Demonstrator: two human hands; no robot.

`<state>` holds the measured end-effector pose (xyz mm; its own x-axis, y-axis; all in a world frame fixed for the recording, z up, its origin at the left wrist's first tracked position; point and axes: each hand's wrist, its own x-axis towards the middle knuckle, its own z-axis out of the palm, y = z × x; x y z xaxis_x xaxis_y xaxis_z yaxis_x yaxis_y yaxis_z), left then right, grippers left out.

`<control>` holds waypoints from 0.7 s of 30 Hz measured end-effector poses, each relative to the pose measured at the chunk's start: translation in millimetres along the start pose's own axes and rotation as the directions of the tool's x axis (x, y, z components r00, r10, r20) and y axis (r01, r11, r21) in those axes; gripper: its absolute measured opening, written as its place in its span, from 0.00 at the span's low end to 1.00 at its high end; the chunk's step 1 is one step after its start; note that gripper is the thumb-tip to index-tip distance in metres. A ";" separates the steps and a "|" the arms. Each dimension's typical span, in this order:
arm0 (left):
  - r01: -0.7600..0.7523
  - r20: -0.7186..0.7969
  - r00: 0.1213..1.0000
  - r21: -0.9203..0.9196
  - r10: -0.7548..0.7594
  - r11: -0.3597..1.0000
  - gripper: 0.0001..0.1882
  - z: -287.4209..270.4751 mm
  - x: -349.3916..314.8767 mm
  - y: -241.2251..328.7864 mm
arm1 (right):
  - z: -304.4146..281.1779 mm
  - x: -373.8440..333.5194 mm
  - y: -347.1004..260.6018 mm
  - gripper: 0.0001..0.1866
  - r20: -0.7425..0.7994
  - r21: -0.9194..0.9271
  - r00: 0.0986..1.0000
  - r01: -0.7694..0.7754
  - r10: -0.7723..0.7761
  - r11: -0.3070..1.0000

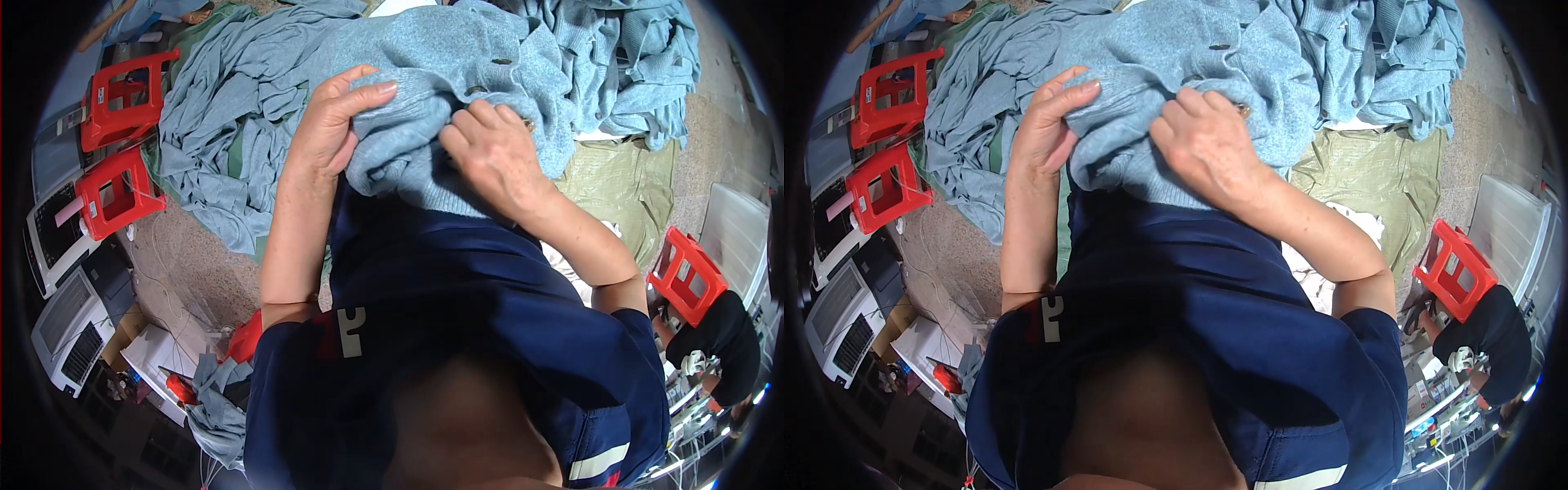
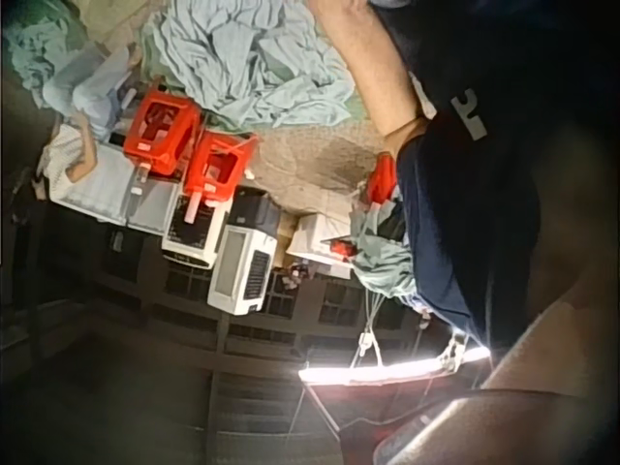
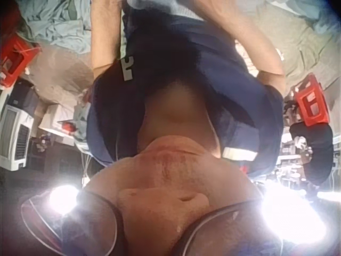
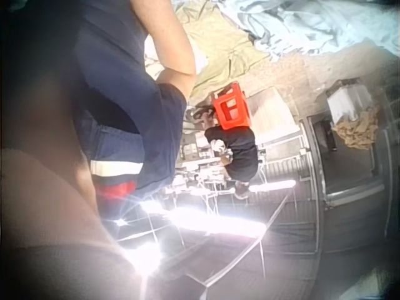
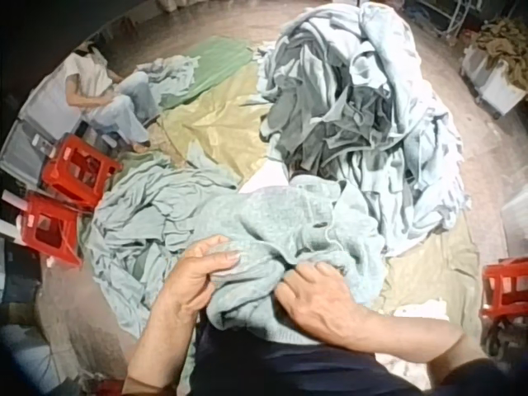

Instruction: The recorder is fastening buttons on several light blue cardigans or shirts.

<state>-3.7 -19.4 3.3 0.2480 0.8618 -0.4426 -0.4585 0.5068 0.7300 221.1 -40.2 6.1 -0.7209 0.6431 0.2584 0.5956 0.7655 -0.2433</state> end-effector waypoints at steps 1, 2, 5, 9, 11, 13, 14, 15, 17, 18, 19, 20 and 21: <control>-0.010 0.004 1.000 -0.042 0.010 0.999 0.10 -3.4 -0.4 1.0 | 2.6 -1.6 4.4 0.08 -0.071 0.022 0.997 -0.001 0.003 1.000; -0.010 0.033 0.999 -0.083 0.012 0.997 0.12 -8.4 -0.7 2.8 | -0.5 -5.7 8.9 0.09 -0.093 0.083 0.995 0.029 -0.021 0.996; -0.030 -0.003 1.000 -0.090 0.030 0.995 0.14 -10.7 -9.2 6.8 | -15.0 -16.7 19.3 0.09 -0.293 0.254 0.953 0.157 -0.078 0.954; -0.071 0.005 0.997 -0.039 0.071 0.997 0.13 6.5 -11.6 4.9 | -18.9 -40.8 34.5 0.12 -0.441 0.410 0.897 0.216 -0.015 0.886; -0.056 0.021 0.998 -0.038 0.057 0.998 0.13 11.5 -8.5 2.3 | -20.6 -48.5 38.8 0.13 -0.385 0.407 0.922 0.199 -0.030 0.892; -0.050 0.015 0.999 -0.022 0.051 0.998 0.11 15.5 -7.5 -1.7 | -20.0 -54.5 36.1 0.12 -0.326 0.424 0.945 0.162 -0.017 0.891; -0.055 0.002 0.998 -0.012 0.055 0.998 0.11 16.4 -6.3 -3.3 | -25.1 -57.8 34.3 0.11 -0.261 0.334 0.962 0.167 -0.079 0.928; -0.068 -0.018 0.998 0.008 0.068 0.998 0.11 18.2 -5.4 -4.2 | -29.6 -61.2 32.6 0.11 -0.188 0.242 0.973 0.176 -0.131 0.954; -0.084 -0.017 0.996 0.049 0.085 0.995 0.11 16.0 -3.1 -7.1 | -28.8 -70.9 30.4 0.11 -0.142 0.207 0.982 0.153 -0.125 0.966; -0.081 0.000 0.997 0.104 0.081 0.991 0.12 14.7 -3.0 -7.4 | -28.0 -77.2 30.9 0.11 -0.111 0.223 0.986 0.147 -0.125 0.964; -0.070 0.001 0.998 0.101 0.070 0.993 0.12 15.1 -3.5 -7.8 | -27.0 -82.3 31.0 0.11 -0.081 0.240 0.989 0.141 -0.125 0.961; -0.070 0.006 0.998 0.124 0.069 0.990 0.13 16.2 -4.1 -7.9 | -26.1 -85.9 30.8 0.10 -0.075 0.245 0.990 0.138 -0.123 0.960; -0.070 0.008 0.998 0.150 0.070 0.986 0.13 16.3 -5.5 -7.8 | -27.4 -88.5 27.7 0.10 -0.071 0.251 0.991 0.130 -0.116 0.959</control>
<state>12.4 -27.8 8.5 0.2222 0.8952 -0.3863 -0.3418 0.4426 0.8290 311.1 -75.2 2.1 -0.7581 0.5500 0.3504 0.3884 0.8124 -0.4349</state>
